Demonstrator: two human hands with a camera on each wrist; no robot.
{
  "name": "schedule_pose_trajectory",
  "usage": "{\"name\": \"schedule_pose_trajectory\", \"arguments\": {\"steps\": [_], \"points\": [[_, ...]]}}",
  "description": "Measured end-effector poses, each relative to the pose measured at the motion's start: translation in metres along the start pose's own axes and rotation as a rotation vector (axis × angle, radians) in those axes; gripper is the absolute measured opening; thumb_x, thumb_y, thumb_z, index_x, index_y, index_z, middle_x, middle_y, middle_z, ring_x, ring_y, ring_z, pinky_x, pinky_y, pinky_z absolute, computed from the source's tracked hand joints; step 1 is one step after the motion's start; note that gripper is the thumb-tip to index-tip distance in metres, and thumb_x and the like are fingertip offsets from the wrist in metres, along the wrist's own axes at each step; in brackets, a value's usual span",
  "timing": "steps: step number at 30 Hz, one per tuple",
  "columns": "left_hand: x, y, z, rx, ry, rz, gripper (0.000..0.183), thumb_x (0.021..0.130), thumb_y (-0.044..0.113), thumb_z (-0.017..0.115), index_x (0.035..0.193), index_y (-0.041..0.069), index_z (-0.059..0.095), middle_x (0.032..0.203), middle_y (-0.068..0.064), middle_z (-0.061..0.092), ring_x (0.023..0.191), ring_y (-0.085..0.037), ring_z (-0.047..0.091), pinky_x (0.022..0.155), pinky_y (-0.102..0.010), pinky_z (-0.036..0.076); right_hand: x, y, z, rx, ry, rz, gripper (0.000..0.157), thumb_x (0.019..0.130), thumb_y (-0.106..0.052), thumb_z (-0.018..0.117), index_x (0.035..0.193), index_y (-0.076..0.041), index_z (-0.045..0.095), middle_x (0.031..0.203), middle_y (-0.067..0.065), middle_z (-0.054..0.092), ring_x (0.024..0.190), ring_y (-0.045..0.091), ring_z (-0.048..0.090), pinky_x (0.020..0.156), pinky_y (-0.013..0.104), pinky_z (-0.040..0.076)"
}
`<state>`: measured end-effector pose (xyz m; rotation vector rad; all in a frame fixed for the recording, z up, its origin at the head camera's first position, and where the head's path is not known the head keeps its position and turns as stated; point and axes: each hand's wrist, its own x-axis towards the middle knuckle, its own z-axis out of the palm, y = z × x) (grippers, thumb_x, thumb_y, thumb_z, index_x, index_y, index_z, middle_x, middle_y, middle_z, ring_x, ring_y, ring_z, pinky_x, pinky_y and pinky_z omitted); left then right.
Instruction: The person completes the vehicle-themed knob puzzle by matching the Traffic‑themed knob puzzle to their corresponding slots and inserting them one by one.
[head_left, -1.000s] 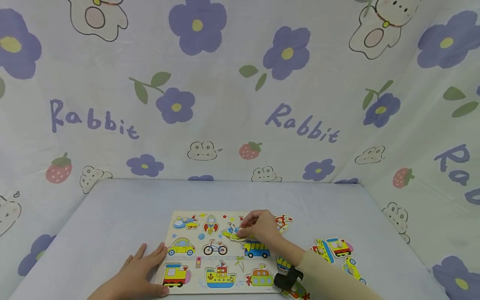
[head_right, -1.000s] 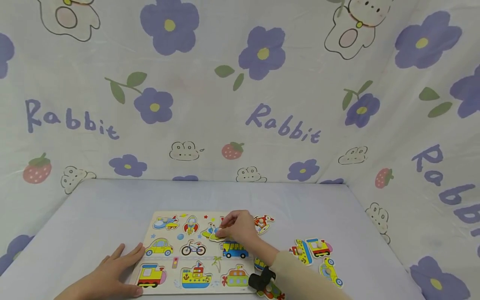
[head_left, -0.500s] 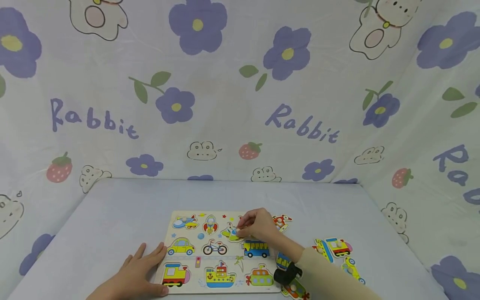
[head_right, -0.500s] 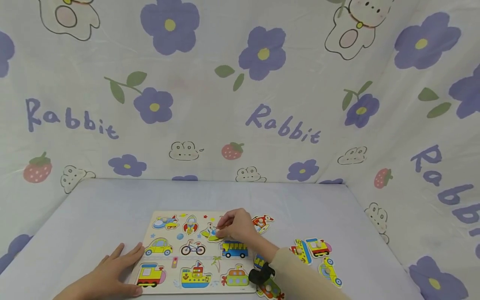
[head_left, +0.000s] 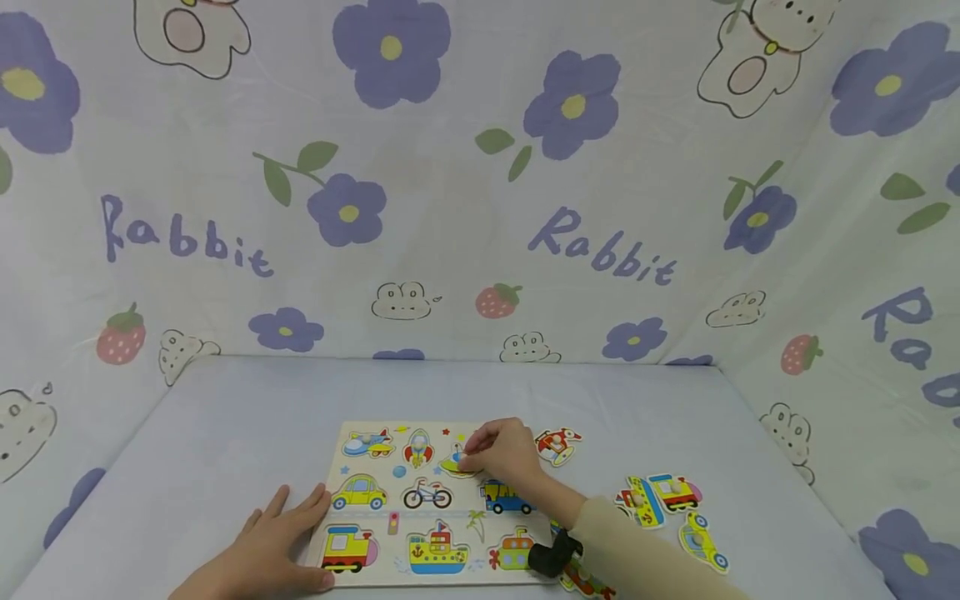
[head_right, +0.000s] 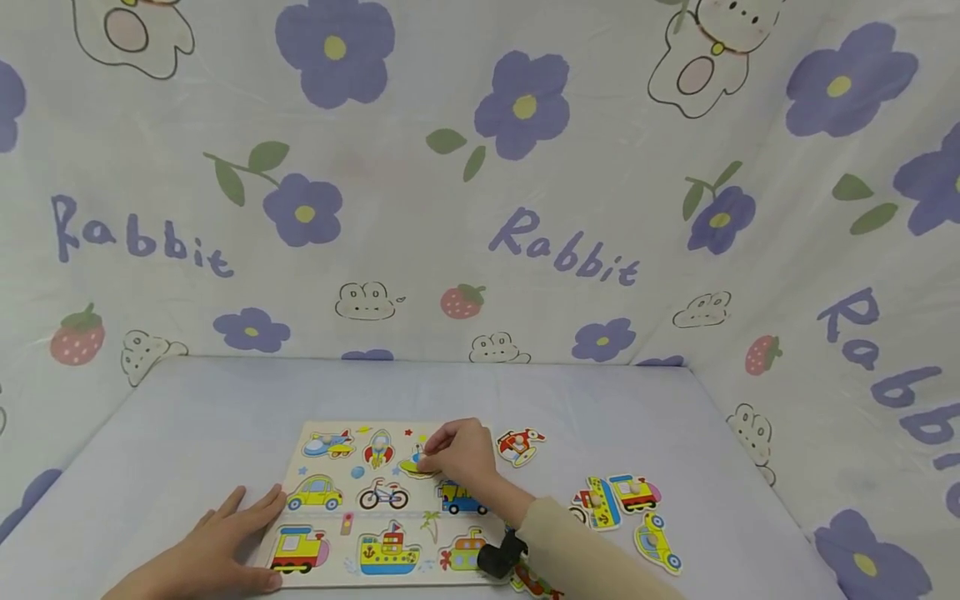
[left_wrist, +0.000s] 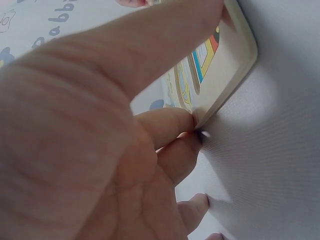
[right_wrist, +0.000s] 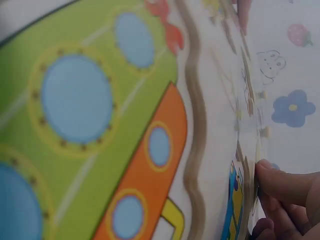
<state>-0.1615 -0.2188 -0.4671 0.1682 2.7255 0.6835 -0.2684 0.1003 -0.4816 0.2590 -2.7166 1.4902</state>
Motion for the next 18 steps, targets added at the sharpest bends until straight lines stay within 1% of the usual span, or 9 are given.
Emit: {"name": "schedule_pose_trajectory", "arguments": {"steps": [4,6,13,18], "points": [[-0.0006,0.0000,-0.0007,0.004,-0.001,0.018,0.110,0.060,0.055,0.087,0.149,0.007,0.044,0.156,-0.013,0.032,0.141,-0.055,0.004,0.104,-0.075,0.003,-0.0017,-0.0008,0.0029,-0.020,0.032,0.017,0.021,0.067,-0.012,0.092,0.072,-0.012,0.072,0.064,-0.006,0.065,0.061,0.013,0.062,0.059,0.030,0.052],[-0.0012,-0.0002,-0.0008,0.002,-0.002,0.027,0.110,0.060,0.055,0.087,0.149,0.007,0.044,0.156,-0.013,0.032,0.141,-0.055,0.004,0.103,-0.075,0.003,-0.0028,-0.0013,0.0034,-0.021,0.035,0.010,0.021,0.068,-0.012,0.092,0.072,-0.012,0.071,0.064,-0.006,0.065,0.060,0.013,0.061,0.058,0.030,0.051],[-0.0003,-0.0010,0.0002,0.002,-0.008,0.043,0.109,0.061,0.057,0.086,0.148,0.007,0.044,0.157,-0.013,0.031,0.140,-0.055,0.003,0.103,-0.076,0.004,-0.0014,0.0019,0.0027,-0.039,0.019,-0.028,0.021,0.069,-0.010,0.091,0.073,-0.011,0.070,0.064,-0.006,0.064,0.060,0.013,0.060,0.057,0.029,0.050],[0.0027,-0.0012,0.0016,0.011,-0.014,0.021,0.111,0.060,0.057,0.086,0.149,0.006,0.043,0.157,-0.014,0.031,0.140,-0.056,0.003,0.103,-0.076,0.003,0.0025,0.0032,0.0038,-0.020,-0.004,-0.016,0.023,0.068,-0.010,0.091,0.074,-0.009,0.069,0.065,-0.003,0.063,0.060,0.015,0.059,0.057,0.030,0.049]]}}
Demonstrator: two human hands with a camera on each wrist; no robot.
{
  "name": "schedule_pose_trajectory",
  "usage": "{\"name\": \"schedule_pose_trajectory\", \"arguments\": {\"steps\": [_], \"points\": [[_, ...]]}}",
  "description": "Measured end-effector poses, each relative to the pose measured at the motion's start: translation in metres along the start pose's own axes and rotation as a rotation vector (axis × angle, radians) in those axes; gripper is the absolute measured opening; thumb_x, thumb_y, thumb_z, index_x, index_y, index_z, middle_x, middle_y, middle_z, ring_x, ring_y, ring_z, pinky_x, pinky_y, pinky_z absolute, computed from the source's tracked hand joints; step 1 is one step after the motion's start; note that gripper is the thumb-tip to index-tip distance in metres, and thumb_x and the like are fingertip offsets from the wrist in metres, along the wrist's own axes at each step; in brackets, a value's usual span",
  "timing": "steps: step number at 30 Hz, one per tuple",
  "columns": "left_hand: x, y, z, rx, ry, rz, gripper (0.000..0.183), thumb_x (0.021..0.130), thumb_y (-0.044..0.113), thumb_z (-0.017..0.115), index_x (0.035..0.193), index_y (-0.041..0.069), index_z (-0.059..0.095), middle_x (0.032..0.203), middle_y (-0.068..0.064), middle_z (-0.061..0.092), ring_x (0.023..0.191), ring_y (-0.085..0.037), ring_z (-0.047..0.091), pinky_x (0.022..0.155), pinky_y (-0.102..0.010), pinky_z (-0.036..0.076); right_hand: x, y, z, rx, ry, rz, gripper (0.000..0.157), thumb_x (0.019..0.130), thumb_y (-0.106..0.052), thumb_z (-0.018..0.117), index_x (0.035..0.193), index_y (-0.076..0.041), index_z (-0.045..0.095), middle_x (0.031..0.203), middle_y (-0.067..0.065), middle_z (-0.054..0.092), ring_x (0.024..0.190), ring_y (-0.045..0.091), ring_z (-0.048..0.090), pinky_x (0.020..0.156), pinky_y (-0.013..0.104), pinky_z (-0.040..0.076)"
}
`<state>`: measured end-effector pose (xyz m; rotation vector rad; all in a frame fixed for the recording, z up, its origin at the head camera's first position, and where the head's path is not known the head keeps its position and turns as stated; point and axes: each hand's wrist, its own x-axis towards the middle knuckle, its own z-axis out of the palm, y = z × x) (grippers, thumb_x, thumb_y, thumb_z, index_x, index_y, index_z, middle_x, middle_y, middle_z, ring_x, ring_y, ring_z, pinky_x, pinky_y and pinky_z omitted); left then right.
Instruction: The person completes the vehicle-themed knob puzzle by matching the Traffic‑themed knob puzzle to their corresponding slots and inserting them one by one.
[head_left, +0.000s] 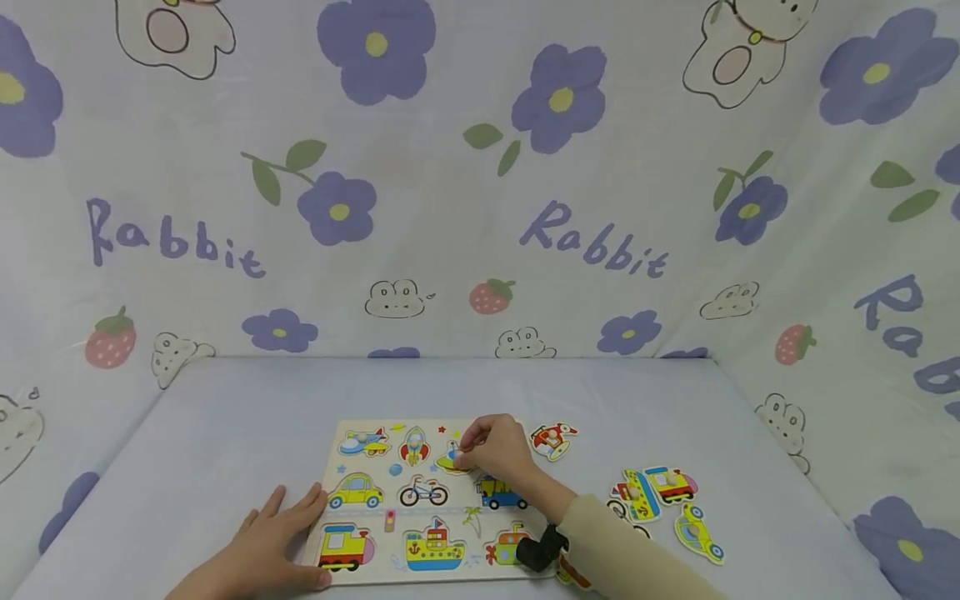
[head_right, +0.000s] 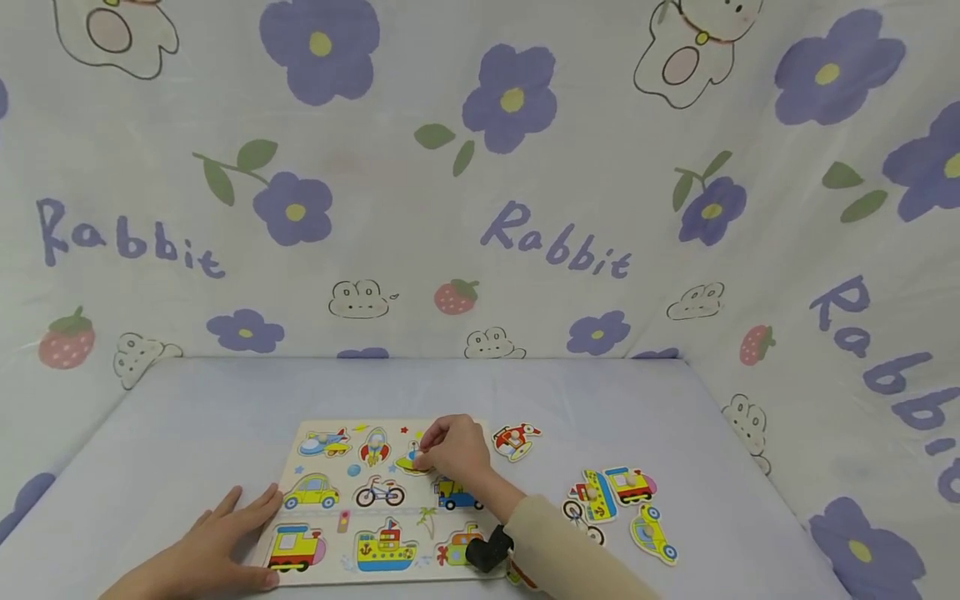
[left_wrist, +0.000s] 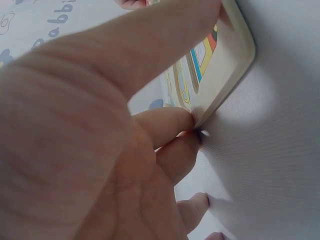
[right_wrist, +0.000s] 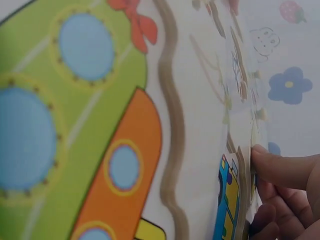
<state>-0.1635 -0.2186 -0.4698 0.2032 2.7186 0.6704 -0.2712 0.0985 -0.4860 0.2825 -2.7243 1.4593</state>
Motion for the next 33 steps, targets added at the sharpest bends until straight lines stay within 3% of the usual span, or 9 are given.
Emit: {"name": "schedule_pose_trajectory", "arguments": {"steps": [18,33], "points": [[-0.0006,0.0025,0.0000,-0.016,-0.014,-0.029,0.113,0.058,0.055,0.088,0.149,0.004,0.042,0.156,-0.017,0.030,0.139,-0.057,0.002,0.103,-0.075,0.002,0.0015,0.0043,0.0000,0.052,-0.028,0.091,0.023,0.069,-0.015,0.091,0.076,-0.010,0.070,0.067,-0.002,0.065,0.064,0.017,0.060,0.062,0.032,0.048],[-0.0009,0.0046,-0.0034,-0.011,-0.022,-0.026,0.113,0.059,0.055,0.087,0.149,0.004,0.042,0.157,-0.016,0.029,0.139,-0.057,0.001,0.102,-0.075,0.000,0.0021,0.0033,-0.0020,0.058,-0.024,0.103,0.023,0.069,-0.016,0.091,0.077,-0.010,0.070,0.068,-0.001,0.066,0.065,0.018,0.060,0.062,0.032,0.048]]}}
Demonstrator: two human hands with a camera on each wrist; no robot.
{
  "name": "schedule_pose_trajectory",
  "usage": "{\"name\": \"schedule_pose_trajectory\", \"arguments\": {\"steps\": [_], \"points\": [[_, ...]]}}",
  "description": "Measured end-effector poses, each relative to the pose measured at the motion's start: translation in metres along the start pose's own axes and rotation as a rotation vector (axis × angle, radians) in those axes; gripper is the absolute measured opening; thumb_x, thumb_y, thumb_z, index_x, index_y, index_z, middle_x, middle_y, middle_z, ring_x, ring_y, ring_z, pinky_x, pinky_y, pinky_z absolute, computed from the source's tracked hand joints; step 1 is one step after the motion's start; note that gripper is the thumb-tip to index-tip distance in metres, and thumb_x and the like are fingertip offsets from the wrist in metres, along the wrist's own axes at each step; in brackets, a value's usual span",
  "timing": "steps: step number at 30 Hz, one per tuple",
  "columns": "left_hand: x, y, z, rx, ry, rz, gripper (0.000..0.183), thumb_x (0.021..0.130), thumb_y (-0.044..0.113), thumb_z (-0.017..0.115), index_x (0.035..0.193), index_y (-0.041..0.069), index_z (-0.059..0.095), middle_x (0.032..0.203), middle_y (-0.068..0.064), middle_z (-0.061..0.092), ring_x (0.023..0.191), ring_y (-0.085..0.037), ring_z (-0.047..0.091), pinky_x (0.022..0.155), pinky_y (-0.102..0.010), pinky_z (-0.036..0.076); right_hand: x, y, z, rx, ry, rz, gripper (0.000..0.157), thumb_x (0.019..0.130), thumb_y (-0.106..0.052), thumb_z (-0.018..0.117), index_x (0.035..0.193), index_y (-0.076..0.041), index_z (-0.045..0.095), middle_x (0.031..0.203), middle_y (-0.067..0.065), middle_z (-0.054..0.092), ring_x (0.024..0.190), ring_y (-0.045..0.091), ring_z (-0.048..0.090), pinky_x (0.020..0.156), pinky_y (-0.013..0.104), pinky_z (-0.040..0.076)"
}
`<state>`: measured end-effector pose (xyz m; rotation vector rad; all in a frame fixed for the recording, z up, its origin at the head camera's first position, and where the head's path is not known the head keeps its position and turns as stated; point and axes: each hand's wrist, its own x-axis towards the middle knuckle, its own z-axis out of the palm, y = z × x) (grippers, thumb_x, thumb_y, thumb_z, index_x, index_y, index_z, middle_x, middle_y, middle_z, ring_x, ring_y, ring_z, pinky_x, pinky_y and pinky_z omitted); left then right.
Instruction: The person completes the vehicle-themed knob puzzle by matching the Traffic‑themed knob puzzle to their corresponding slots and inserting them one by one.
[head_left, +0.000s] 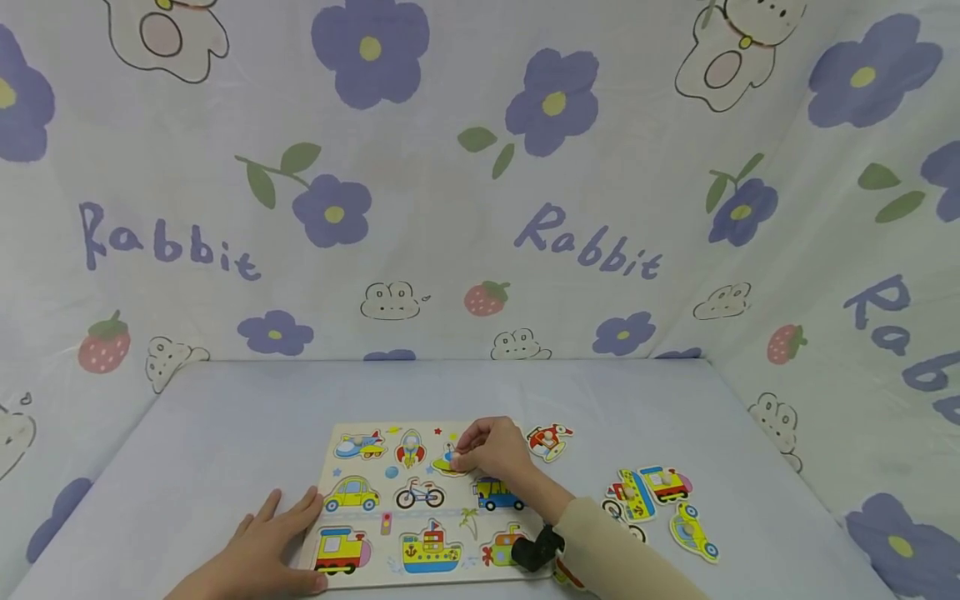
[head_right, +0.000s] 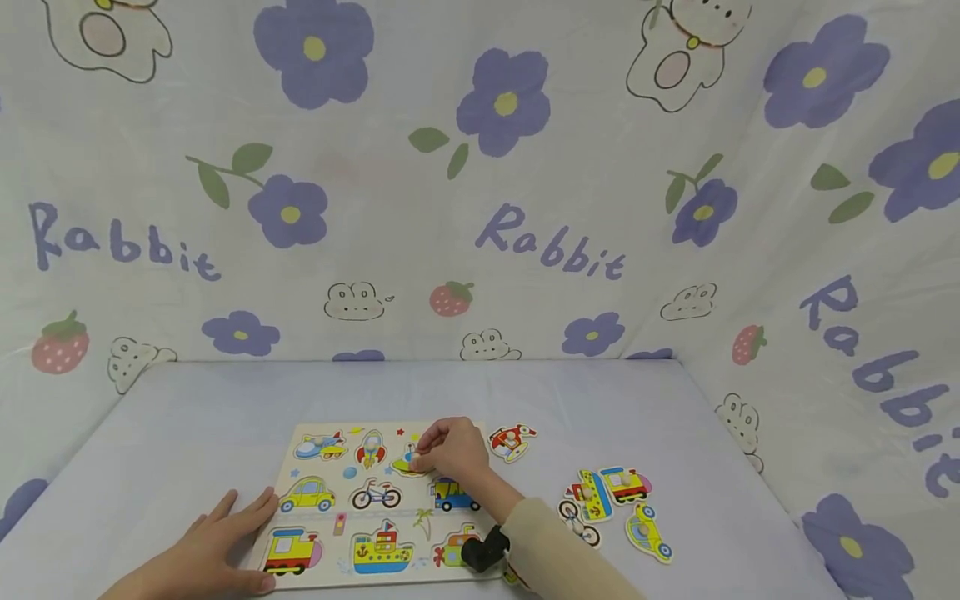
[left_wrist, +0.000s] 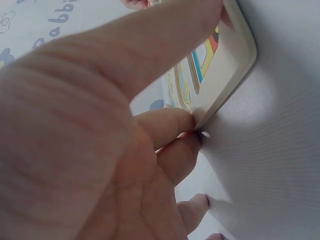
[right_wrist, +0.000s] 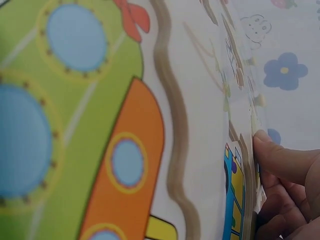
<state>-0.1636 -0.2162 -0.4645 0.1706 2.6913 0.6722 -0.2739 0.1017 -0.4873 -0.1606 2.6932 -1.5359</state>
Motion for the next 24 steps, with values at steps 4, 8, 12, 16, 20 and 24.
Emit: {"name": "schedule_pose_trajectory", "arguments": {"steps": [4,8,12,16,20,24], "points": [[-0.0009,0.0007,-0.0003,0.010,0.005,0.011,0.112,0.060,0.055,0.087,0.148,0.003,0.042,0.156,-0.017,0.030,0.139,-0.057,0.002,0.101,-0.076,0.001,-0.0006,0.0001,0.0001,-0.001,0.005,-0.010,0.024,0.068,-0.016,0.092,0.078,-0.009,0.070,0.068,-0.001,0.065,0.065,0.018,0.060,0.062,0.032,0.047],[-0.0006,0.0001,0.0003,0.008,0.007,0.013,0.112,0.060,0.056,0.087,0.148,0.003,0.042,0.156,-0.017,0.030,0.139,-0.057,0.002,0.101,-0.076,0.002,-0.0004,0.0011,0.0007,0.009,0.005,-0.011,0.024,0.068,-0.016,0.092,0.078,-0.010,0.071,0.068,-0.001,0.066,0.065,0.018,0.060,0.063,0.033,0.048],[0.0008,-0.0013,0.0008,-0.003,0.000,0.003,0.114,0.059,0.057,0.087,0.149,0.003,0.041,0.156,-0.018,0.029,0.139,-0.057,0.002,0.101,-0.077,0.001,0.0002,0.0015,0.0015,0.017,0.002,-0.007,0.023,0.069,-0.016,0.092,0.077,-0.011,0.071,0.069,-0.002,0.066,0.067,0.018,0.061,0.064,0.033,0.048],[0.0019,-0.0024,0.0009,-0.004,-0.008,-0.004,0.115,0.059,0.057,0.086,0.150,0.004,0.039,0.157,-0.017,0.027,0.140,-0.056,0.001,0.102,-0.076,0.000,0.0005,0.0010,0.0011,0.017,0.004,0.002,0.023,0.068,-0.016,0.092,0.077,-0.011,0.071,0.069,-0.002,0.066,0.067,0.018,0.060,0.063,0.033,0.048],[0.0008,-0.0014,0.0001,-0.003,-0.003,0.005,0.114,0.060,0.056,0.087,0.150,0.005,0.040,0.157,-0.016,0.027,0.140,-0.057,0.001,0.102,-0.076,0.001,0.0013,0.0020,0.0003,0.013,0.006,0.005,0.024,0.068,-0.017,0.092,0.076,-0.012,0.071,0.068,-0.002,0.066,0.067,0.018,0.060,0.063,0.033,0.047],[-0.0005,-0.0007,0.0000,-0.014,0.003,0.008,0.114,0.059,0.055,0.087,0.149,0.004,0.041,0.157,-0.017,0.029,0.139,-0.057,0.001,0.102,-0.075,0.001,0.0017,0.0036,-0.0001,0.022,-0.004,0.008,0.024,0.068,-0.017,0.092,0.076,-0.012,0.071,0.068,-0.001,0.066,0.066,0.018,0.060,0.063,0.032,0.048]]}}
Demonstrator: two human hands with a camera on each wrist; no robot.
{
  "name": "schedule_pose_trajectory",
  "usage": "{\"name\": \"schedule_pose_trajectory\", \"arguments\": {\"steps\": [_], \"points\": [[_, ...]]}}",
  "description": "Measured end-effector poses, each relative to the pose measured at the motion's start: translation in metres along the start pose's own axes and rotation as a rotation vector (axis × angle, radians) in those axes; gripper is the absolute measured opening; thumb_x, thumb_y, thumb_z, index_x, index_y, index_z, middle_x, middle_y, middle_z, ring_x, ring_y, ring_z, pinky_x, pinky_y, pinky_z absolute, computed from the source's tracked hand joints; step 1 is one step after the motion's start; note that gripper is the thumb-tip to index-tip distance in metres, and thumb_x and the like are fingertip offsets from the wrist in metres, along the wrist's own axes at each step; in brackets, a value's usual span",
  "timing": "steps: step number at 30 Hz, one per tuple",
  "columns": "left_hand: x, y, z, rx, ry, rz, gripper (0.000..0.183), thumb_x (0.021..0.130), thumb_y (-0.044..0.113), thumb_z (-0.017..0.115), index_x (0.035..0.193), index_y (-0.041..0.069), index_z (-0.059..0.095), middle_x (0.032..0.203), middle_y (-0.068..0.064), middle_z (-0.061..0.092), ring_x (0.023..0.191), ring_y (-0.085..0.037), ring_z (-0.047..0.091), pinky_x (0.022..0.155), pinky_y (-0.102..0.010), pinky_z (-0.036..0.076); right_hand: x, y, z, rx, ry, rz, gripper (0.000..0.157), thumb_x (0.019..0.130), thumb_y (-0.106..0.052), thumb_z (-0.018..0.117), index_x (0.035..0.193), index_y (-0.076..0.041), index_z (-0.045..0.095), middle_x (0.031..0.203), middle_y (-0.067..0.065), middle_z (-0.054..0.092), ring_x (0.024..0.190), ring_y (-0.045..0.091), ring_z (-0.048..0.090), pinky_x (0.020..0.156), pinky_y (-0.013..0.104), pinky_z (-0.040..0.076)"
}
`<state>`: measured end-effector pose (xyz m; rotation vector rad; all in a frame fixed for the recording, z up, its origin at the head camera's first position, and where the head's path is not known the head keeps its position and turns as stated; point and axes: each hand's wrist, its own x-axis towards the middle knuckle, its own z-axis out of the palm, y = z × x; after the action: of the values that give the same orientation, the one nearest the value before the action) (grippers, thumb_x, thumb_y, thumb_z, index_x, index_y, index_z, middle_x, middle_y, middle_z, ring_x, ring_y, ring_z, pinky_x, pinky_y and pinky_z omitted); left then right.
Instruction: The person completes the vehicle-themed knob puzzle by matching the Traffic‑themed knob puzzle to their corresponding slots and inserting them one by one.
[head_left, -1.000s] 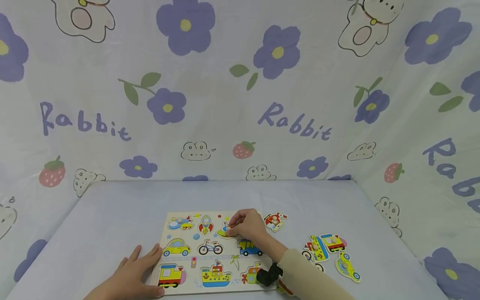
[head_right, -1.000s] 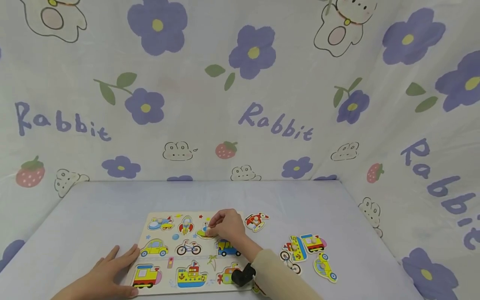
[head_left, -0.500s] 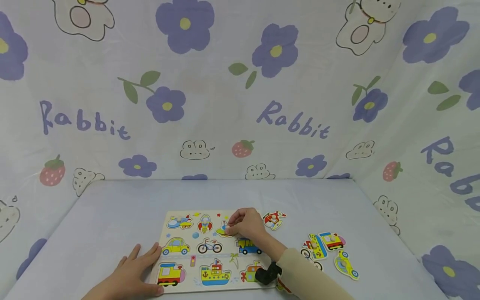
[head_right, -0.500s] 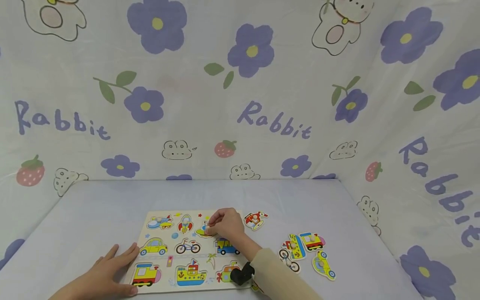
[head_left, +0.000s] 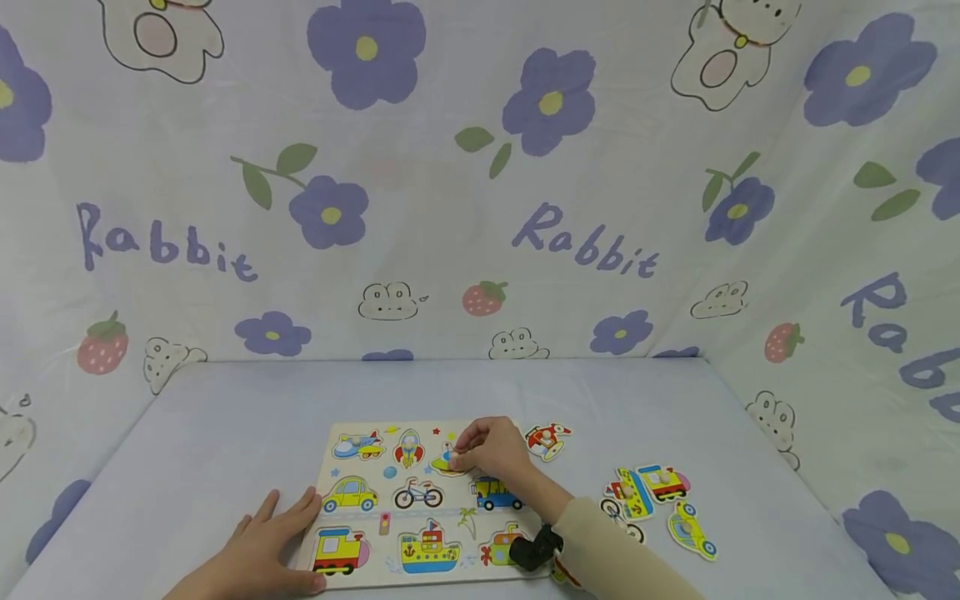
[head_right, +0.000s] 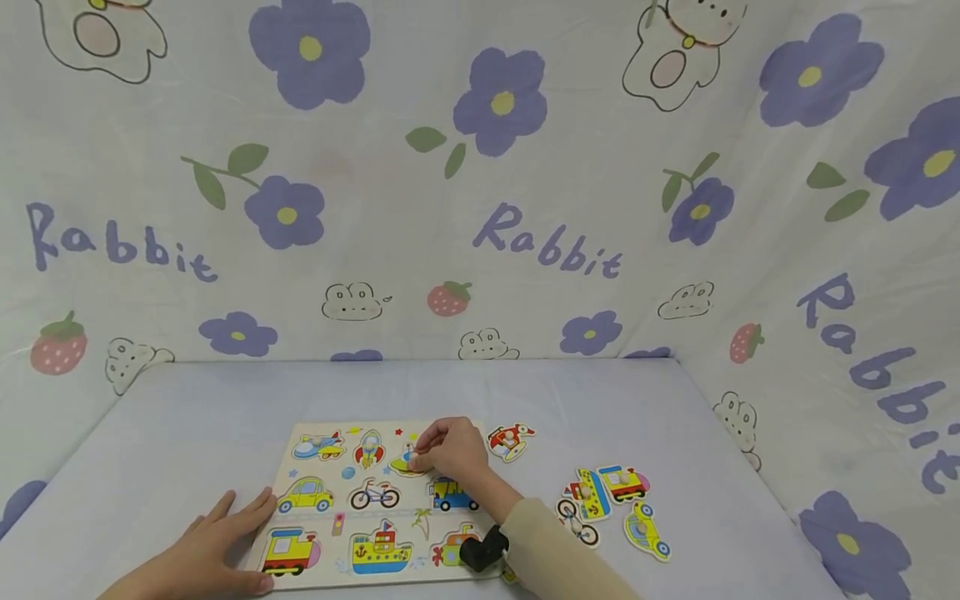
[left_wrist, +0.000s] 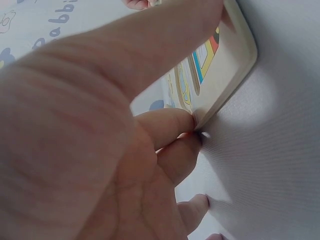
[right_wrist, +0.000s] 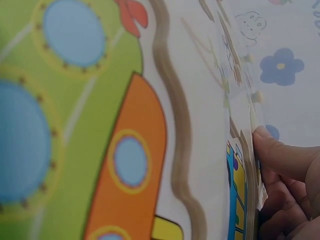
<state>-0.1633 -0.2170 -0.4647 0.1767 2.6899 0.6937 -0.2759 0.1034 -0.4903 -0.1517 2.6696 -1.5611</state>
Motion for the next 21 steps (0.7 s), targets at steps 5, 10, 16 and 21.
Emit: {"name": "schedule_pose_trajectory", "arguments": {"steps": [5,10,16,21], "points": [[-0.0005,0.0008,-0.0009,-0.001,0.002,-0.005,0.114,0.058,0.055,0.088,0.149,0.005,0.041,0.157,-0.017,0.029,0.139,-0.057,0.001,0.103,-0.075,0.001,-0.0003,-0.0005,-0.0001,0.024,-0.008,-0.004,0.023,0.069,-0.016,0.091,0.077,-0.010,0.071,0.068,0.000,0.066,0.065,0.019,0.061,0.062,0.033,0.048],[-0.0002,0.0006,-0.0014,0.001,-0.003,-0.013,0.114,0.058,0.054,0.088,0.149,0.004,0.041,0.157,-0.017,0.029,0.139,-0.057,0.001,0.103,-0.075,0.001,-0.0017,-0.0019,0.0002,0.032,-0.005,-0.005,0.023,0.069,-0.015,0.091,0.077,-0.009,0.071,0.068,0.001,0.066,0.065,0.019,0.061,0.062,0.033,0.048],[-0.0002,-0.0012,-0.0003,0.007,0.007,-0.014,0.115,0.057,0.056,0.088,0.149,0.004,0.041,0.157,-0.016,0.029,0.139,-0.057,0.002,0.103,-0.075,0.001,-0.0014,-0.0009,0.0017,0.015,0.005,0.002,0.024,0.067,-0.017,0.092,0.076,-0.011,0.070,0.068,0.000,0.066,0.066,0.018,0.061,0.062,0.032,0.048],[0.0010,-0.0018,0.0016,-0.021,0.003,-0.002,0.115,0.058,0.053,0.088,0.149,0.003,0.040,0.157,-0.016,0.029,0.139,-0.057,0.000,0.102,-0.075,0.000,-0.0016,-0.0011,-0.0001,0.020,0.003,-0.002,0.023,0.068,-0.015,0.092,0.076,-0.010,0.070,0.067,0.001,0.066,0.064,0.019,0.061,0.061,0.032,0.048]]}}
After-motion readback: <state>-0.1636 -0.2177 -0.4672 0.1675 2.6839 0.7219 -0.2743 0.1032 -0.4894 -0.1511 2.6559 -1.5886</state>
